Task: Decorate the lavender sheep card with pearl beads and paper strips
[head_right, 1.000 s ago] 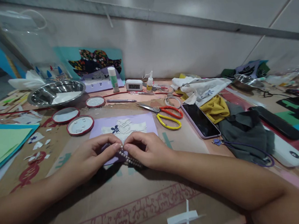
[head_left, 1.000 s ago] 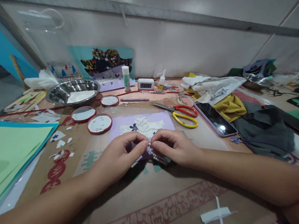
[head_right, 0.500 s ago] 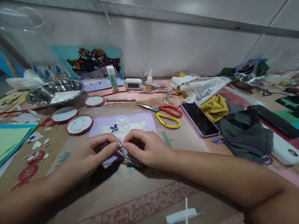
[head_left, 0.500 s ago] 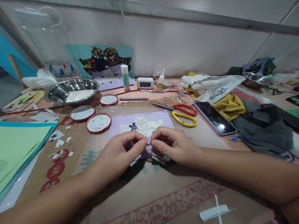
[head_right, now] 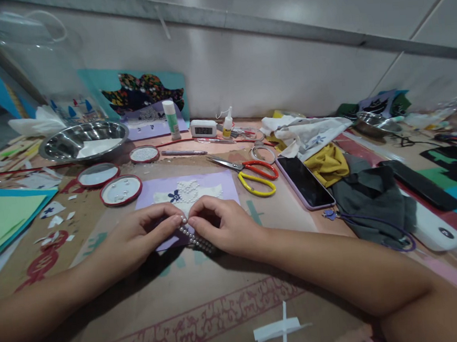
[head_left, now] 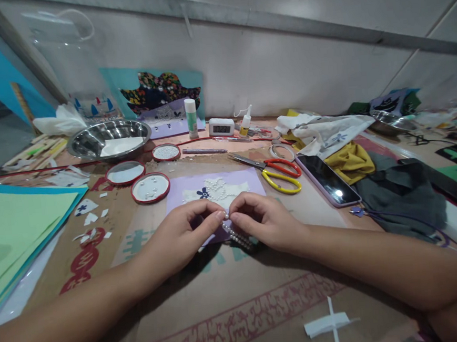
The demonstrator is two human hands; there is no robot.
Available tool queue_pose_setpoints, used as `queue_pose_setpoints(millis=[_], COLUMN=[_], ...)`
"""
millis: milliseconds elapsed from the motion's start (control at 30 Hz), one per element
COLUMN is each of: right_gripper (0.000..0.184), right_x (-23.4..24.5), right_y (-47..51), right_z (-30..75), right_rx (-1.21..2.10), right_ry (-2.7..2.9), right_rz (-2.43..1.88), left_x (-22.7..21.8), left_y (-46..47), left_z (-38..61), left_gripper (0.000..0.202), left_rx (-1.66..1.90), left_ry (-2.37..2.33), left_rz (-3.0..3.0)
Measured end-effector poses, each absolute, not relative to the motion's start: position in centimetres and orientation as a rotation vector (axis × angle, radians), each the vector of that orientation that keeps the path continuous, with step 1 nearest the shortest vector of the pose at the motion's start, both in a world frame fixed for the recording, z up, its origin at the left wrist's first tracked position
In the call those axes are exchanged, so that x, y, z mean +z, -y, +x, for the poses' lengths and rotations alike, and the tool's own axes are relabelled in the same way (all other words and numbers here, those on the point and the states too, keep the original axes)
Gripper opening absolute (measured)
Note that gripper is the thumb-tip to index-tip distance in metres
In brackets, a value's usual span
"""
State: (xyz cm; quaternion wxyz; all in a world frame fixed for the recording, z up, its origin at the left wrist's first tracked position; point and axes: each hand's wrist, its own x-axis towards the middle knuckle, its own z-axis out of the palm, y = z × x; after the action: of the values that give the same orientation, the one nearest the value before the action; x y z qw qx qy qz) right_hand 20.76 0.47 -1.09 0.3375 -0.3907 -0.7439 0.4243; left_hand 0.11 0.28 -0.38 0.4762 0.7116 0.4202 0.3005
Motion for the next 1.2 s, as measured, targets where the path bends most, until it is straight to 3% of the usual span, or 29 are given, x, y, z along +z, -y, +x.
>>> queue_pose_setpoints(millis=[767,1200], right_gripper=[0.014,0.014], right_x=[-0.6,5.6], right_y=[-0.8,-4.8], right_z=[20.8,26.0], right_rx=[1.018,0.538], right_ry=[1.987,2.442], right_rz=[-1.058,-1.338], left_x=[-0.2,-0.3], left_y=[-0.5,-0.6], left_z=[0.1,0.1], left_gripper=[0.029,0.036], left_rx=[0.659,0.662], left_ry=[-1.131,-1.193], left_rz=[1.739,1.695])
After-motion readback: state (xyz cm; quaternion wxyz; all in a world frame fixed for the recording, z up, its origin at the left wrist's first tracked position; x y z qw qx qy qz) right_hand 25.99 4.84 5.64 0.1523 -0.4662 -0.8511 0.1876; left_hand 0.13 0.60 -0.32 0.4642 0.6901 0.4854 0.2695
